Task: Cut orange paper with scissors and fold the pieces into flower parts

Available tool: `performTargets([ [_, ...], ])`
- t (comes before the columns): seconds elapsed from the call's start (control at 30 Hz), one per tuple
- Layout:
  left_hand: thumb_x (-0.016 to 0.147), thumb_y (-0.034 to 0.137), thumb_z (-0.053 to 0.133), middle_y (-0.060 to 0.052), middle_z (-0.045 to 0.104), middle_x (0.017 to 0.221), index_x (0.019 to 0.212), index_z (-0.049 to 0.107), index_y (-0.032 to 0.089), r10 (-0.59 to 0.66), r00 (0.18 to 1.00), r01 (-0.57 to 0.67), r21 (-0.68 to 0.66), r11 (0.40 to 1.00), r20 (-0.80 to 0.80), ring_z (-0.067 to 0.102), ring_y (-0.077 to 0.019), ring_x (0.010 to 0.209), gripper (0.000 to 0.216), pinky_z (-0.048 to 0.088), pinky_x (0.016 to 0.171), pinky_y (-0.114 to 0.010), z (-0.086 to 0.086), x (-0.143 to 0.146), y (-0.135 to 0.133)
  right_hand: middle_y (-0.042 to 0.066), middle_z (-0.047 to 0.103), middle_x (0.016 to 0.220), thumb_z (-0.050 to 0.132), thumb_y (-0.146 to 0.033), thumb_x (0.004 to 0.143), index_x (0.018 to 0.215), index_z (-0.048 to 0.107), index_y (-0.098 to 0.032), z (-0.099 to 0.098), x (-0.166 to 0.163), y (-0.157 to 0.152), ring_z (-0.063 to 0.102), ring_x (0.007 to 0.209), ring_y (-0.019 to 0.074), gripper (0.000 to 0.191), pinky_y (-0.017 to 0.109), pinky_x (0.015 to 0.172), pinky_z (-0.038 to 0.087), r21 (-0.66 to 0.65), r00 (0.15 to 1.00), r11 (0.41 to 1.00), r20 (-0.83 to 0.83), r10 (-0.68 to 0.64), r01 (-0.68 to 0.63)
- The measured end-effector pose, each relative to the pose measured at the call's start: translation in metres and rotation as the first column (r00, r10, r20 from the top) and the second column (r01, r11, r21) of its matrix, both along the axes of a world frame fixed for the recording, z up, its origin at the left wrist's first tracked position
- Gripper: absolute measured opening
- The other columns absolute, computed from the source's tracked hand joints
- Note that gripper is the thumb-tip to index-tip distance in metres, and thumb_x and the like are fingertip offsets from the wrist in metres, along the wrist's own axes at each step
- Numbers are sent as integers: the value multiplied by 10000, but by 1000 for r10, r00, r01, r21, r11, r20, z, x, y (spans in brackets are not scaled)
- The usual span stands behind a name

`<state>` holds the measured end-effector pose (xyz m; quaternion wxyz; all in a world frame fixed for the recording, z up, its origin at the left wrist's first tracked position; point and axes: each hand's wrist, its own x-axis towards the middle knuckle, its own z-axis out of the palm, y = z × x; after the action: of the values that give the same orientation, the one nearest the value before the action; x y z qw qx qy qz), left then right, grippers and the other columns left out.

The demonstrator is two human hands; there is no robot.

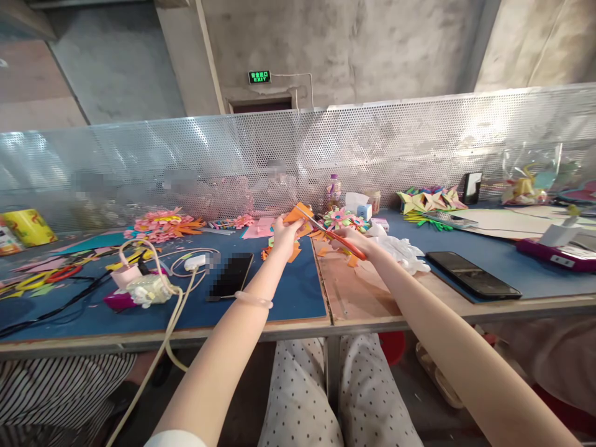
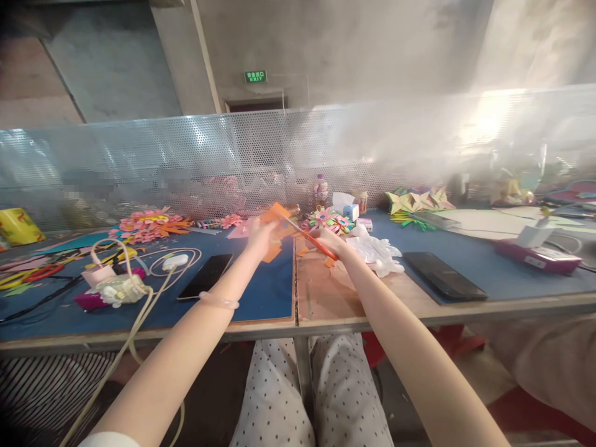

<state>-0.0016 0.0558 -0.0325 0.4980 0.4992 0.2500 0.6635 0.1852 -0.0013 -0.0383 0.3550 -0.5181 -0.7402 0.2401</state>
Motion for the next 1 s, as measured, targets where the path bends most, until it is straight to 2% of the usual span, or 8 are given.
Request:
performTargets([
  [0.57,589,182,695,-67,675,828,932,561,161,-30,1000,30,21,999,4,644,-209,800,369,492,764,-372,3,1,-7,-1,497,587,508,-301,640,702,567,-142,0,1,0,435,529,114,180,241,498,341,-14,1000,1000,-11,21,-21],
  [0.83,597,194,699,-74,674,864,911,573,171,-11,1000,11,-29,1000,-24,641,-222,830,340,504,746,-375,-1,2,-2,-3,501,597,504,-311,646,702,568,-142,-1,1,1,443,545,118,189,245,523,350,0,1000,1000,0,22,-22],
  [1.0,619,210,689,-66,678,868,912,579,166,-37,999,37,1,999,-32,642,-211,812,315,512,738,-372,-2,1,-1,6,525,640,517,-292,633,742,589,-146,-1,2,1,467,583,126,196,243,550,369,-8,1000,1000,-2,19,-19],
])
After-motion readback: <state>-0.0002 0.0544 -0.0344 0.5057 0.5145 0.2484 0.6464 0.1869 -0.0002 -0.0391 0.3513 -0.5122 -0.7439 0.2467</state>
